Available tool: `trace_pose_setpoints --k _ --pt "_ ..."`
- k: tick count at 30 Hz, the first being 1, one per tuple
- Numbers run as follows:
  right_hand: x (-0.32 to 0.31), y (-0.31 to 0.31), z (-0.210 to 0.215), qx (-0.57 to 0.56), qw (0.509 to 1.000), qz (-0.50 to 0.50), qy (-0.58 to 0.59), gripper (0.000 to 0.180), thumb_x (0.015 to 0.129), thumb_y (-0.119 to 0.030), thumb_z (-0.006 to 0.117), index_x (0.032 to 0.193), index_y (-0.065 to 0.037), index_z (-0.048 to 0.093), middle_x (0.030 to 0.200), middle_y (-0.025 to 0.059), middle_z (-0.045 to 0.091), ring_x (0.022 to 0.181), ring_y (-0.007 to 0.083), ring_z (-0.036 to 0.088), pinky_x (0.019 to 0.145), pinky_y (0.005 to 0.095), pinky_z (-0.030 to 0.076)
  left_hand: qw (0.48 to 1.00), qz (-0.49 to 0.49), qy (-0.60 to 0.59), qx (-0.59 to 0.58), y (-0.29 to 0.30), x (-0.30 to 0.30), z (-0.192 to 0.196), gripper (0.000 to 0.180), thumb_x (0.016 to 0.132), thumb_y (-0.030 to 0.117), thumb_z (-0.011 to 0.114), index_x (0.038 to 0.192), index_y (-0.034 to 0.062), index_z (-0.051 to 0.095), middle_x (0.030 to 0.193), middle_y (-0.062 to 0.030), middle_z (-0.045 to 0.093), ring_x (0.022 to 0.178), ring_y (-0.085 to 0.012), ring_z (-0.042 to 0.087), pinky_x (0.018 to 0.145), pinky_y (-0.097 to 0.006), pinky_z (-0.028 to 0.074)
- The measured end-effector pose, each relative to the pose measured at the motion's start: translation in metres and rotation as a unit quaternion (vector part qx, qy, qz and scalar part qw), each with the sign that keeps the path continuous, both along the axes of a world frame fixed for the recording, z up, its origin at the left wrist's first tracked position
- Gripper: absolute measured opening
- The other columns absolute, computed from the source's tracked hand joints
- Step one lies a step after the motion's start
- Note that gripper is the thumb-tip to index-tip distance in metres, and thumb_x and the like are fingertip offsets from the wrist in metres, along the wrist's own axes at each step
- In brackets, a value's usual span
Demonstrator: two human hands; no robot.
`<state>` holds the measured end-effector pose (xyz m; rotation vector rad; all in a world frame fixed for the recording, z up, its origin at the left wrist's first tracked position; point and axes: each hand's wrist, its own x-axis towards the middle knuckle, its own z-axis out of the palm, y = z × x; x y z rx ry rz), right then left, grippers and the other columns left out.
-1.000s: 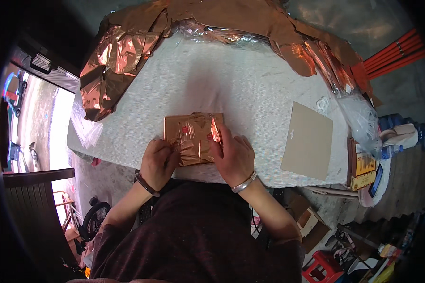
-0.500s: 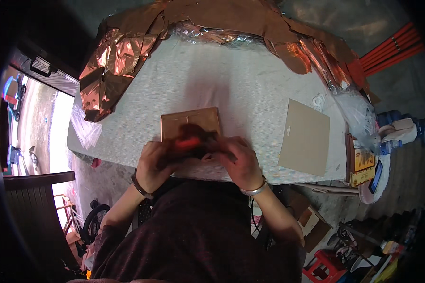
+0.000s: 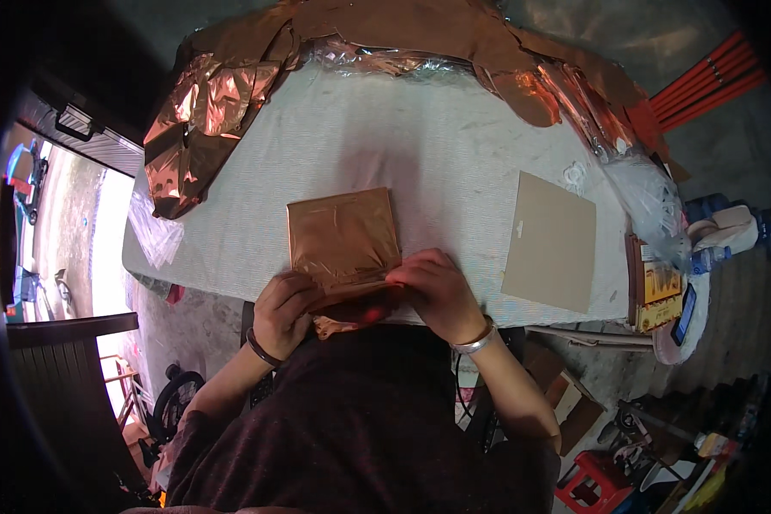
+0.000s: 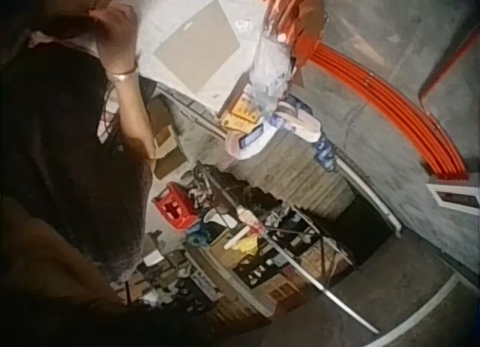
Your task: The person folds a foil balloon and inserts it along with a cardboard backing into a plastic packaging sleeve. The person then unfolds another foil balloon on the table, flattens it out, and folds it up.
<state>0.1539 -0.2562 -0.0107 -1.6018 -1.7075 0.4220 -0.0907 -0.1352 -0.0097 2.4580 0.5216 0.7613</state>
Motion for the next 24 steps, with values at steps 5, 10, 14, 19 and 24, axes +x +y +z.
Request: trace_pose_setpoints --k 5,10,14,19,24 --pt "-0.011 0.003 0.001 -0.051 0.994 -0.086 0.054 0.021 0.079 -0.005 0.069 0.100 -0.007 0.065 0.090 0.0091 0.067 0.092 0.0267 0.062 0.081 0.0336 0.050 0.999 0.043 -0.015 -0.026 -0.003 0.004 -0.003 0.022 0.068 0.001 0.070 0.089 0.0006 0.067 0.096 -0.0114 0.061 0.093 -0.0303 0.058 0.080 -0.038 0.049" --pt "-0.023 0.016 0.004 -0.078 0.974 -0.199 0.078 0.023 0.082 -0.011 0.070 0.101 -0.005 0.058 0.079 0.0074 0.064 0.081 0.0214 0.062 0.074 0.0332 0.048 0.992 0.111 -0.023 -0.057 -0.002 0.015 -0.003 0.012 0.072 -0.001 0.068 0.083 -0.0003 0.065 0.092 -0.0117 0.059 0.086 -0.0313 0.055 0.076 -0.038 0.046" --pt "-0.026 0.024 0.000 -0.061 0.976 -0.203 0.054 0.023 0.081 -0.011 0.070 0.099 -0.005 0.057 0.070 0.0047 0.060 0.072 0.0215 0.058 0.069 0.0351 0.046 0.992 0.120 -0.005 -0.029 0.003 0.020 -0.005 0.008 0.075 0.001 0.067 0.081 -0.0006 0.062 0.087 -0.0113 0.056 0.081 -0.0307 0.053 0.072 -0.038 0.041" --pt "-0.033 0.025 0.000 -0.008 0.974 -0.227 -0.014 0.020 0.080 -0.008 0.067 0.098 -0.006 0.058 0.062 0.0026 0.052 0.068 0.0225 0.052 0.068 0.0373 0.043 0.991 0.132 0.016 0.003 0.005 0.027 -0.003 0.008 0.076 0.005 0.067 0.079 0.0006 0.061 0.086 -0.0109 0.055 0.079 -0.0307 0.051 0.070 -0.039 0.038" --pt "-0.042 0.024 0.001 -0.007 0.967 -0.233 -0.106 0.024 0.079 -0.009 0.068 0.100 -0.005 0.057 0.076 0.0066 0.057 0.078 0.0263 0.054 0.070 0.0391 0.043 0.990 0.126 0.059 0.027 0.006 0.027 -0.004 0.010 0.077 0.010 0.068 0.075 0.0033 0.061 0.087 -0.0087 0.055 0.083 -0.0297 0.052 0.071 -0.040 0.039"
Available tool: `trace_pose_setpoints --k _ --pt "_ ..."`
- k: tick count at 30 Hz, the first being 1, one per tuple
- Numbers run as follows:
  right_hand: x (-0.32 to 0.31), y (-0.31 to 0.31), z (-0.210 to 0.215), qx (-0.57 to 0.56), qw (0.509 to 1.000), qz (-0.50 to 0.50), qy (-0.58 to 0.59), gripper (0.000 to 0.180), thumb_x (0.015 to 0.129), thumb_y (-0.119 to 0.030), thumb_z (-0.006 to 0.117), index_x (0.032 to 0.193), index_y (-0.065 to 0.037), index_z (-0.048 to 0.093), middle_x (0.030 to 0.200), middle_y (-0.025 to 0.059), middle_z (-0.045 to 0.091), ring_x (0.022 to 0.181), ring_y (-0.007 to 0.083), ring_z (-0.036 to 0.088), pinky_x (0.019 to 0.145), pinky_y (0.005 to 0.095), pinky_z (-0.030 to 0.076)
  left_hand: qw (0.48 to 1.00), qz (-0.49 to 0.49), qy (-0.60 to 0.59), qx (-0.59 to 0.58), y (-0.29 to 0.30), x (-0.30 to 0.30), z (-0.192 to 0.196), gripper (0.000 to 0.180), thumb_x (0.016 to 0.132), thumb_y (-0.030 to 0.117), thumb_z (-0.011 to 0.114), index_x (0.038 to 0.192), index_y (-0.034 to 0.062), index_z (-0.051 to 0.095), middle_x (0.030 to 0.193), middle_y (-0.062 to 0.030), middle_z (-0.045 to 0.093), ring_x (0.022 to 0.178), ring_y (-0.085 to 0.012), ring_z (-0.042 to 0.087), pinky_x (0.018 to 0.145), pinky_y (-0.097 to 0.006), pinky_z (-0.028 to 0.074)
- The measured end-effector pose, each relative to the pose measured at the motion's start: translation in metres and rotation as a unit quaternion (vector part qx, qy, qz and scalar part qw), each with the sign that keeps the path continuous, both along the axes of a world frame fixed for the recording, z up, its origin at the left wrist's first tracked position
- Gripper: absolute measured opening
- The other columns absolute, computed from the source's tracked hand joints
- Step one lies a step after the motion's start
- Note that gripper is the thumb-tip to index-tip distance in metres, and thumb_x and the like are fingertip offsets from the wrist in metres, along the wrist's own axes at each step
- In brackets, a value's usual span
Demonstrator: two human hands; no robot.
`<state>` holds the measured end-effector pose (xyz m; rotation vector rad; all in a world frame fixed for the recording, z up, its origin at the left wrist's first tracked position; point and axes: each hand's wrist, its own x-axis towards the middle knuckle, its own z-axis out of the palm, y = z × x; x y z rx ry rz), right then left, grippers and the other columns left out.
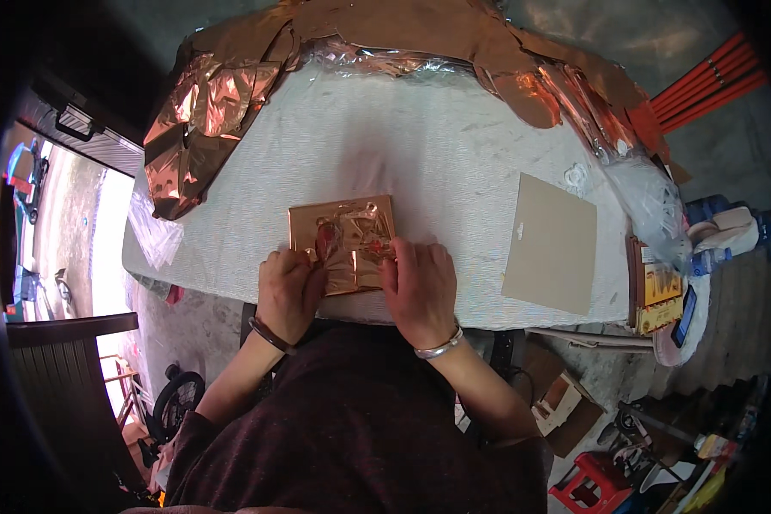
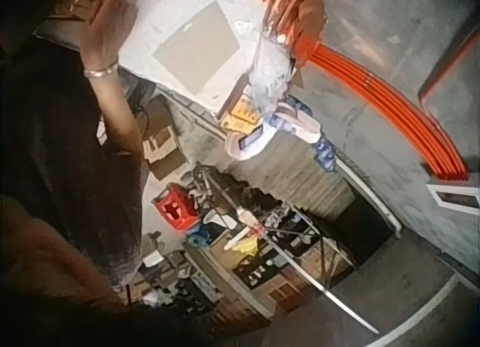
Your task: The person folds a foil balloon and inserts it along with a cardboard backing into a plastic packaging sleeve. The person then unfolds another foil balloon on the table, flattens it out, and folds it up.
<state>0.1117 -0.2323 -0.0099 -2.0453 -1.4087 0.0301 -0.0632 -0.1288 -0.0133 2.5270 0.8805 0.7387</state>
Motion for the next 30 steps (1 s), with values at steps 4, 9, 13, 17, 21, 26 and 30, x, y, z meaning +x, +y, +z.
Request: trace_pose_setpoints --k 4,9,13,17,21,26,30 --pt "-0.001 -0.001 -0.003 0.047 0.994 0.043 -0.089 0.042 0.079 -0.017 0.070 0.116 -0.003 0.056 0.116 0.0155 0.057 0.107 0.0326 0.054 0.090 0.0434 0.043 0.999 -0.019 0.042 -0.004 0.003 0.002 0.004 0.009 0.077 0.010 0.068 0.075 0.0039 0.061 0.087 -0.0087 0.055 0.082 -0.0295 0.052 0.072 -0.040 0.040" --pt "-0.048 0.000 0.008 -0.049 0.981 0.176 -0.067 0.069 0.082 -0.037 0.065 0.135 0.002 0.044 0.143 0.0192 0.039 0.136 0.0323 0.033 0.113 0.0444 0.024 0.999 -0.044 0.028 0.002 0.008 0.002 -0.002 0.011 0.079 0.011 0.066 0.074 0.0042 0.060 0.085 -0.0095 0.054 0.081 -0.0298 0.052 0.071 -0.041 0.040" --pt "-0.034 -0.007 0.008 -0.123 0.973 0.185 -0.058 0.080 0.082 -0.050 0.060 0.139 0.002 0.040 0.149 0.0191 0.033 0.141 0.0309 0.025 0.116 0.0432 0.017 0.999 -0.035 0.036 -0.018 0.006 0.003 0.000 0.011 0.078 0.009 0.067 0.074 0.0022 0.060 0.085 -0.0107 0.053 0.081 -0.0312 0.051 0.070 -0.042 0.040" --pt "-0.019 -0.015 0.008 -0.148 0.971 0.178 -0.062 0.085 0.080 -0.053 0.061 0.140 0.002 0.038 0.150 0.0188 0.032 0.142 0.0309 0.025 0.116 0.0439 0.017 0.998 -0.035 0.039 -0.032 0.006 0.003 0.005 0.011 0.078 0.008 0.067 0.073 0.0016 0.059 0.085 -0.0112 0.052 0.080 -0.0313 0.051 0.070 -0.042 0.040" --pt "-0.018 -0.019 0.007 -0.175 0.967 0.171 -0.074 0.088 0.080 -0.055 0.061 0.141 0.002 0.035 0.150 0.0189 0.032 0.142 0.0316 0.025 0.114 0.0454 0.019 0.999 -0.030 0.005 -0.041 0.005 0.003 0.009 0.011 0.077 0.005 0.067 0.070 -0.0006 0.060 0.080 -0.0136 0.054 0.074 -0.0330 0.052 0.066 -0.042 0.040" --pt "-0.018 -0.017 0.007 -0.176 0.965 0.184 -0.069 0.089 0.080 -0.056 0.061 0.142 0.003 0.034 0.149 0.0202 0.032 0.141 0.0322 0.026 0.114 0.0466 0.021 0.997 -0.004 -0.016 -0.070 0.010 -0.012 0.007 0.009 0.076 0.004 0.067 0.073 -0.0020 0.061 0.081 -0.0151 0.055 0.077 -0.0342 0.053 0.070 -0.041 0.041" --pt "-0.015 -0.021 0.004 -0.162 0.968 0.169 -0.093 0.087 0.081 -0.054 0.059 0.142 0.003 0.034 0.149 0.0210 0.032 0.141 0.0325 0.027 0.113 0.0472 0.021 0.999 0.014 -0.031 0.006 0.002 -0.036 0.025 0.012 0.075 0.005 0.068 0.083 0.0023 0.060 0.091 -0.0133 0.059 0.082 -0.0336 0.055 0.072 -0.042 0.042"
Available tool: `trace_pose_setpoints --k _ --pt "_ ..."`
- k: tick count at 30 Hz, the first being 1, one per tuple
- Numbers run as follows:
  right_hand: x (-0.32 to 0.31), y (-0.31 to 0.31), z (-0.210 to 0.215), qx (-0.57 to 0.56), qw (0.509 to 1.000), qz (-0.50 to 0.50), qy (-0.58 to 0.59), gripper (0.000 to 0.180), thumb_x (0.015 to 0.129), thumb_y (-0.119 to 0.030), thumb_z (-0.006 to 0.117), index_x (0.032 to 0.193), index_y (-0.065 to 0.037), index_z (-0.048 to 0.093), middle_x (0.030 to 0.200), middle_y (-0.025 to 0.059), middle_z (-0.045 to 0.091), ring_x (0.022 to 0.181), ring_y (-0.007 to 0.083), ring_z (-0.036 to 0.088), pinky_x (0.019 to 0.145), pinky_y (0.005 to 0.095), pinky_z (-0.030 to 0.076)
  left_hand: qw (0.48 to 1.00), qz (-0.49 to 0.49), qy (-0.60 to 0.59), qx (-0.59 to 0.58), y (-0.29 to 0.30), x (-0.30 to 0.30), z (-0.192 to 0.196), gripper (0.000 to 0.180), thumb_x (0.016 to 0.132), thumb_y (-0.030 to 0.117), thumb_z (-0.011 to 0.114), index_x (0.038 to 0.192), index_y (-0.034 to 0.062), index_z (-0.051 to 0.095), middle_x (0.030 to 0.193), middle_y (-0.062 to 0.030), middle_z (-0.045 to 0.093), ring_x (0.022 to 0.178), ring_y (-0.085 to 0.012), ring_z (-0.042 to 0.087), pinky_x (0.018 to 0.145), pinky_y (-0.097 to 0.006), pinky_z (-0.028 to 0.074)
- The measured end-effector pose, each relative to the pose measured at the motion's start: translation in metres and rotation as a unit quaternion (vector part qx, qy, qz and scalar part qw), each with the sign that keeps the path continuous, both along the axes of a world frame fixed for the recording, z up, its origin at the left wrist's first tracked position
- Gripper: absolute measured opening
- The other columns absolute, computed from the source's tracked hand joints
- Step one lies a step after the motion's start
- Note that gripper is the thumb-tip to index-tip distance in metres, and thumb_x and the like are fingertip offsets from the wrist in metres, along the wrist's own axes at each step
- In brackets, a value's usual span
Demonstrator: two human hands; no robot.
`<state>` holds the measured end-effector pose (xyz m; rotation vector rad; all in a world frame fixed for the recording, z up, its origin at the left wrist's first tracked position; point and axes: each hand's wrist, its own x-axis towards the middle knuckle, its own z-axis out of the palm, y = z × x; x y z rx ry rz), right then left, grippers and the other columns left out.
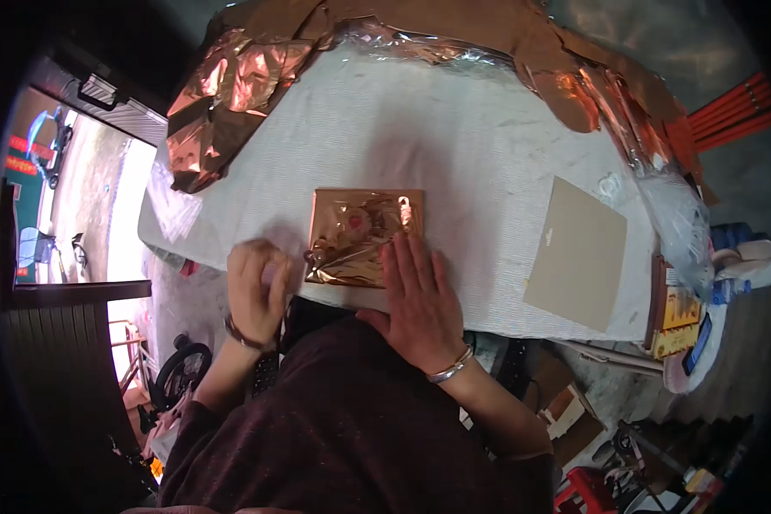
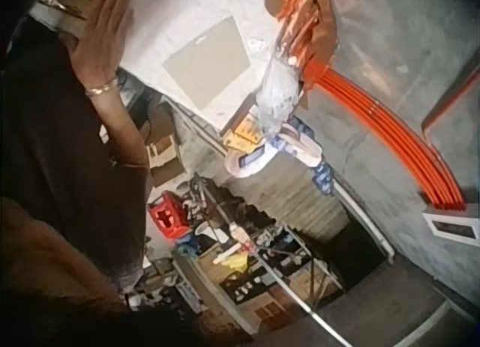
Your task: The person folds a foil balloon and inserts it along with a cardboard backing into a plastic packaging sleeve. The person then unfolds another foil balloon on the table, flattens it out, and folds it up.
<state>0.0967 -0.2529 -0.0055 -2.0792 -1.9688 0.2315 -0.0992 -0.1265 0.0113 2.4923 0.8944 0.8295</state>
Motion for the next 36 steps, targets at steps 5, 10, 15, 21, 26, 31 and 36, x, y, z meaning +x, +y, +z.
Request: trace_pose_setpoints --k 5,10,15,21,26,31,36 --pt "-0.001 0.002 -0.006 -0.014 1.000 0.002 -0.025 0.081 0.085 -0.053 0.054 0.142 0.002 0.035 0.150 0.0191 0.031 0.142 0.0302 0.025 0.114 0.0467 0.019 0.974 -0.226 0.022 -0.021 -0.046 0.026 -0.002 0.059 0.078 0.029 0.070 0.126 -0.0010 0.052 0.126 -0.0194 0.055 0.119 -0.0358 0.052 0.098 -0.046 0.042" --pt "-0.001 0.003 -0.006 -0.041 0.998 0.007 -0.044 0.082 0.086 -0.053 0.054 0.143 0.002 0.033 0.151 0.0194 0.029 0.143 0.0298 0.022 0.115 0.0477 0.019 0.966 -0.210 0.154 0.002 -0.042 0.034 -0.025 0.090 0.078 0.053 0.063 0.137 -0.0097 0.037 0.144 -0.0239 0.039 0.136 -0.0370 0.036 0.111 -0.047 0.029" --pt "0.000 0.003 0.004 -0.048 0.999 0.002 0.008 0.087 0.083 -0.054 0.056 0.143 0.004 0.031 0.150 0.0217 0.029 0.142 0.0331 0.024 0.114 0.0496 0.020 0.961 -0.203 0.187 0.017 -0.026 0.014 -0.020 0.086 0.077 0.050 0.065 0.135 -0.0083 0.041 0.143 -0.0232 0.040 0.135 -0.0361 0.038 0.110 -0.046 0.030" --pt "-0.001 0.005 0.004 -0.021 1.000 0.004 0.009 0.087 0.083 -0.054 0.059 0.142 0.004 0.033 0.149 0.0218 0.031 0.141 0.0335 0.026 0.112 0.0492 0.022 0.960 -0.192 0.200 0.039 -0.011 -0.002 -0.009 0.063 0.079 0.030 0.067 0.130 -0.0039 0.051 0.139 -0.0202 0.047 0.133 -0.0325 0.042 0.109 -0.044 0.034" --pt "0.007 0.004 -0.002 0.053 0.998 0.009 0.036 0.077 0.084 -0.044 0.062 0.140 0.002 0.037 0.145 0.0219 0.038 0.137 0.0347 0.034 0.111 0.0468 0.026 0.948 -0.224 0.194 0.115 0.009 0.008 -0.002 0.038 0.081 0.016 0.063 0.115 -0.0007 0.060 0.121 -0.0153 0.062 0.112 -0.0271 0.061 0.094 -0.036 0.050" --pt "0.014 0.004 -0.002 0.108 0.991 0.044 0.057 0.062 0.082 -0.022 0.066 0.137 -0.002 0.043 0.135 0.0236 0.047 0.128 0.0360 0.045 0.108 0.0455 0.032 0.926 -0.226 0.223 0.204 0.005 0.020 -0.008 0.035 0.081 0.013 0.058 0.112 -0.0039 0.058 0.114 -0.0193 0.063 0.102 -0.0270 0.065 0.086 -0.035 0.053" --pt "0.015 0.009 -0.008 0.144 0.987 0.038 0.058 0.048 0.082 -0.016 0.064 0.126 -0.001 0.051 0.128 0.0225 0.052 0.121 0.0357 0.050 0.105 0.0453 0.038 0.900 -0.197 0.240 0.306 -0.001 0.028 -0.010 0.034 0.078 0.010 0.056 0.108 -0.0049 0.058 0.110 -0.0189 0.063 0.092 -0.0258 0.066 0.075 -0.034 0.054"
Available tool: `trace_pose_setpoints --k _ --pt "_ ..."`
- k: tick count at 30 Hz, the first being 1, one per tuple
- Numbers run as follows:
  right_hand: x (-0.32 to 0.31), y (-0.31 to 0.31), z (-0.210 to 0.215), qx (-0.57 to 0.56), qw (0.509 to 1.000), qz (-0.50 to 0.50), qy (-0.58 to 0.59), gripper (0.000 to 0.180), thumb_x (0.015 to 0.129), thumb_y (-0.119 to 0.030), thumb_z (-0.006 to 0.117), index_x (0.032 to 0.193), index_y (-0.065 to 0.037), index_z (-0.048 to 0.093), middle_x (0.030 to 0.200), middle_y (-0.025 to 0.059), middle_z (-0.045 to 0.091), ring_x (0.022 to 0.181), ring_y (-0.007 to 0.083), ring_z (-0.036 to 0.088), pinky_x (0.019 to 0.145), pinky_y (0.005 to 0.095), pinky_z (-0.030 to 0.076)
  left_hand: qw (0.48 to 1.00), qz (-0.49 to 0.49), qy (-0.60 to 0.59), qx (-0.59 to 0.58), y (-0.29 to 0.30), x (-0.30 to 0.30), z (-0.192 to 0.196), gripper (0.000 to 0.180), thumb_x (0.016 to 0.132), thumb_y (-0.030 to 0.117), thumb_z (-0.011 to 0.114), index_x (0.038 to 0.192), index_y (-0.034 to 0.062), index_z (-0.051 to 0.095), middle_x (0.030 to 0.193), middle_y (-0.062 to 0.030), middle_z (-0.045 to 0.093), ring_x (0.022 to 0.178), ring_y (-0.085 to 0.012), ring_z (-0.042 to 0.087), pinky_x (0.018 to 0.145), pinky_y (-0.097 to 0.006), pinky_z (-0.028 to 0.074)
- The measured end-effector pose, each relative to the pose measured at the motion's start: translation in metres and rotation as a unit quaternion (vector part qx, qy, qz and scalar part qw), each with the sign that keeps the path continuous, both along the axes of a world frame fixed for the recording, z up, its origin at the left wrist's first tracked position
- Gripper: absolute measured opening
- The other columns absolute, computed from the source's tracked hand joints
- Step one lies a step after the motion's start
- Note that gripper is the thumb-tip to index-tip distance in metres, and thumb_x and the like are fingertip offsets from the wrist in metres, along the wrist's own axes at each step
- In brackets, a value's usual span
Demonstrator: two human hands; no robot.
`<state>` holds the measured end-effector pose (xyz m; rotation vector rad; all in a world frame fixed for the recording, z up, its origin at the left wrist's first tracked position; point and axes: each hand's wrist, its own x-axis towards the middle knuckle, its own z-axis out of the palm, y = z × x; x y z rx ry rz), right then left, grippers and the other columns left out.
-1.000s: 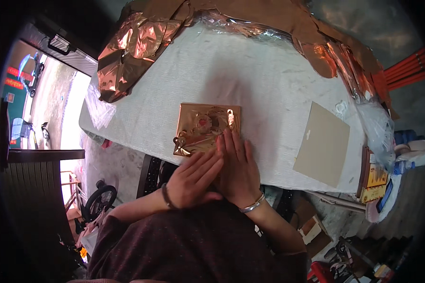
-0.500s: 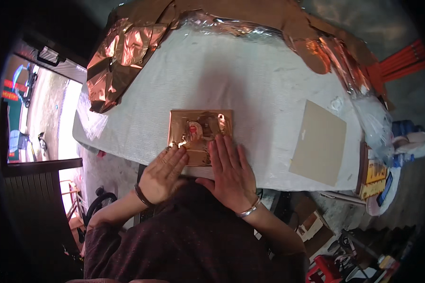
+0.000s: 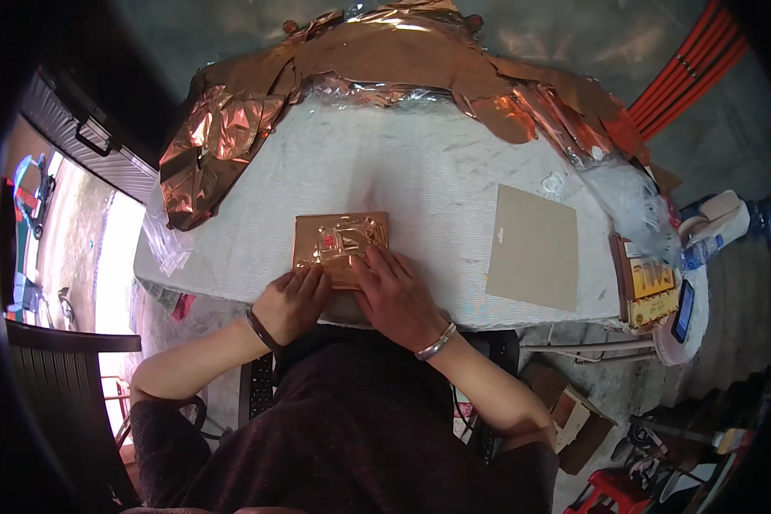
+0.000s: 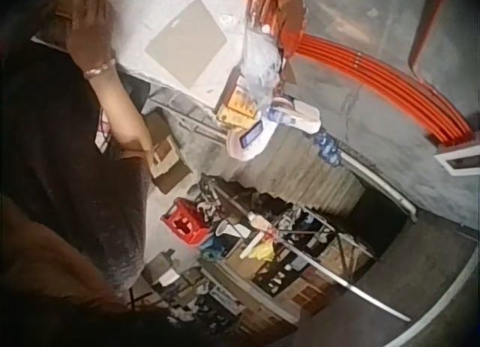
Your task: The person folds a foil balloon and inserts it along with a cardboard backing into a plastic packaging sleeve. The person then unfolds another foil balloon on the table, flattens it out, and folds it up.
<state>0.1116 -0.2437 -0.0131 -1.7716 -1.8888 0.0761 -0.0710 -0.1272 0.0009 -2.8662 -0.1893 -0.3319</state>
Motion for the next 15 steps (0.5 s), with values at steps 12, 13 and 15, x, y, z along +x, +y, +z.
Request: trace_pose_setpoints --k 12,13,15 --pt "0.018 0.017 0.032 0.203 0.963 0.047 -0.169 0.011 0.077 -0.010 0.057 0.086 -0.005 0.057 0.083 0.0076 0.056 0.082 0.0213 0.058 0.079 0.0345 0.048 0.998 -0.001 -0.020 -0.054 0.017 0.004 0.057 0.008 0.080 0.012 0.058 0.087 0.0086 0.059 0.075 -0.0046 0.062 0.070 -0.0196 0.064 0.085 -0.036 0.050" --pt "0.018 0.016 0.036 0.225 0.957 0.049 -0.175 0.005 0.076 -0.010 0.057 0.079 -0.006 0.054 0.074 0.0050 0.053 0.074 0.0196 0.057 0.073 0.0329 0.048 0.998 -0.010 -0.022 -0.054 0.015 0.011 0.057 0.008 0.080 0.012 0.058 0.087 0.0086 0.059 0.075 -0.0046 0.062 0.070 -0.0196 0.064 0.085 -0.036 0.050" --pt "0.011 0.012 0.049 0.222 0.957 0.058 -0.176 0.006 0.076 -0.011 0.058 0.076 -0.008 0.053 0.071 0.0039 0.051 0.070 0.0191 0.056 0.070 0.0319 0.047 0.992 -0.047 -0.108 -0.032 0.009 0.021 0.060 0.006 0.081 0.015 0.060 0.084 0.0098 0.060 0.074 -0.0049 0.065 0.069 -0.0194 0.065 0.091 -0.038 0.048"
